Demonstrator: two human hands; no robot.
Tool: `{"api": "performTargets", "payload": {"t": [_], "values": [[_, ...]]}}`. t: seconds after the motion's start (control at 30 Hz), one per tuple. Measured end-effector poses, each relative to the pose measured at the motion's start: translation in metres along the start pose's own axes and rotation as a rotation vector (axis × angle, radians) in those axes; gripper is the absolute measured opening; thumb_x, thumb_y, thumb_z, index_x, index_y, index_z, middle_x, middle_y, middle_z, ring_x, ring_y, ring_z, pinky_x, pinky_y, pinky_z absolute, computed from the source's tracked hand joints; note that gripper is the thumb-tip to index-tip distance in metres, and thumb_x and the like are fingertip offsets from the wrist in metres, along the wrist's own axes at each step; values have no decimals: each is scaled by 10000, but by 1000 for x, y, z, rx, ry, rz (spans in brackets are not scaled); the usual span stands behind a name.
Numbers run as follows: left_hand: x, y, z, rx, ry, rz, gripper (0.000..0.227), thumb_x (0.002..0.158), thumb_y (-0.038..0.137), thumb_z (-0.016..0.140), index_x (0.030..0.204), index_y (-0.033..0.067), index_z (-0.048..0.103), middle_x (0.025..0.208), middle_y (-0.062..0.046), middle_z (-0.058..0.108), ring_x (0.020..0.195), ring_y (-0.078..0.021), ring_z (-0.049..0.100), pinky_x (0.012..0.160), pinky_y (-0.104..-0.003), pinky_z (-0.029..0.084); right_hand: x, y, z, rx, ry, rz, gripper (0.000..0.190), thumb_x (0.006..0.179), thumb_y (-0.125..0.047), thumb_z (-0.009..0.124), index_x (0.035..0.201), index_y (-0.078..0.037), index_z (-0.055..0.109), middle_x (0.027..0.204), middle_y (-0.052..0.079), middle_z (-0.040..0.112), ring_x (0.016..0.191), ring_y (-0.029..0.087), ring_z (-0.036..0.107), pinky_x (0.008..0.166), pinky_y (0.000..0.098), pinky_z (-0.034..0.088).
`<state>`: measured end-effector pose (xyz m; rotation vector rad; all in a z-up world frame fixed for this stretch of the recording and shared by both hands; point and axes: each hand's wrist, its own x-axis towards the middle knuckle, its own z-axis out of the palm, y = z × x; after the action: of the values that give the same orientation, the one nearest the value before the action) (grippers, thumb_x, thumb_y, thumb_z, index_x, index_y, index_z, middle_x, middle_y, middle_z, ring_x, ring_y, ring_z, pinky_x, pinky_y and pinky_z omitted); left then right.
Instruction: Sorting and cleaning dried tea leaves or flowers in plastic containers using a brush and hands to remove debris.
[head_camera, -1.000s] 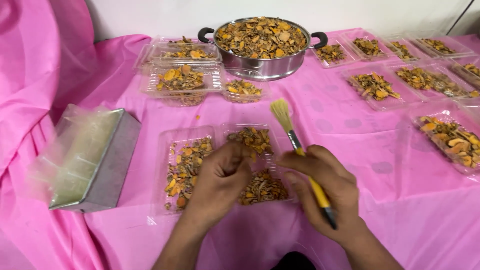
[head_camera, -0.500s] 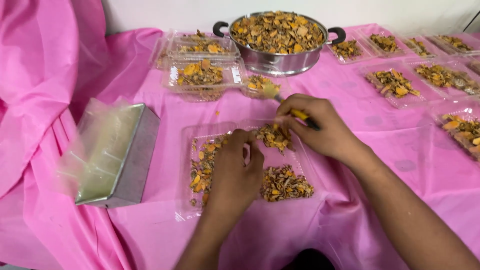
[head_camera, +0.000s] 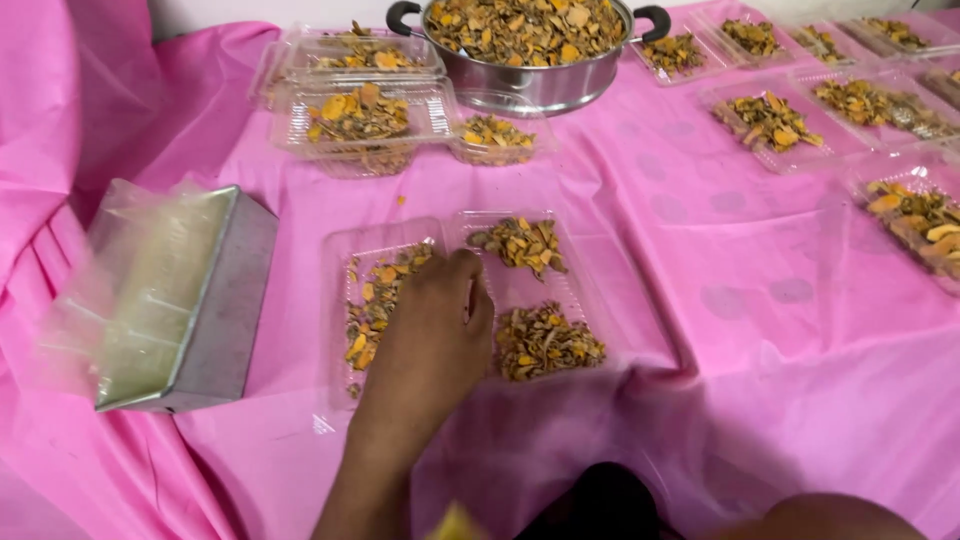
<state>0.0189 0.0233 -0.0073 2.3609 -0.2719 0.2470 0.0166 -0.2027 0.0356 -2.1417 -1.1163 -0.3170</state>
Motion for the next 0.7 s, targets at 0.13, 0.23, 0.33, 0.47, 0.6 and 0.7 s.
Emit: {"api": "performTargets", "payload": {"t": [0.13, 0.23, 0.33, 0.47, 0.6, 0.7], "values": [[-3, -12, 14, 80, -134, 25, 259, 941, 139, 490, 1021, 10, 700, 824, -202, 629, 816, -388, 692, 669, -411, 569, -9, 7, -4, 22, -33, -4, 264, 1010, -154, 527, 1173, -89, 724, 890, 136, 617, 789, 340, 661, 731, 422, 534], [3, -16, 17, 152, -97, 79, 238, 951, 154, 519, 1023, 25, 706, 831, -217, 627, 871, -442, 683, 715, -464, 582, -5, 15, -14, 13, -53, -30, 266, 1010, -153, 535, 1185, -100, 727, 905, 117, 616, 797, 307, 658, 731, 399, 521], [0, -26, 23, 165, -118, 35, 265, 970, 200, 530, 1083, 39, 707, 882, -207, 634, 917, -438, 690, 751, -481, 578, -7, 20, -10, 39, -85, -49, 268, 1011, -153, 543, 1198, -110, 730, 921, 98, 615, 806, 273, 655, 732, 375, 509], [0, -11, 18, 170, -116, -1, 163, 937, 129, 501, 961, 37, 634, 856, -186, 610, 850, -389, 648, 729, -482, 513, -4, 29, -11, 44, -115, -67, 275, 1012, -152, 555, 1217, -125, 735, 944, 69, 614, 818, 222, 650, 733, 340, 490], [-2, -8, 19, 173, -111, -58, 140, 925, 103, 486, 817, 58, 561, 874, -153, 595, 781, -362, 625, 686, -531, 468, 0, 67, 10, 83, -260, -62, 180, 1011, -161, 569, 1067, -79, 719, 881, 67, 591, 793, 236, 617, 709, 359, 482], [-2, 6, 13, 173, -163, -89, 197, 941, 48, 448, 772, 54, 551, 830, -113, 588, 742, -264, 597, 683, -447, 475, 0, 71, 14, 38, -324, 102, 174, 943, -150, 659, 1078, -127, 766, 976, 14, 682, 858, 170, 659, 770, 320, 582]]}}
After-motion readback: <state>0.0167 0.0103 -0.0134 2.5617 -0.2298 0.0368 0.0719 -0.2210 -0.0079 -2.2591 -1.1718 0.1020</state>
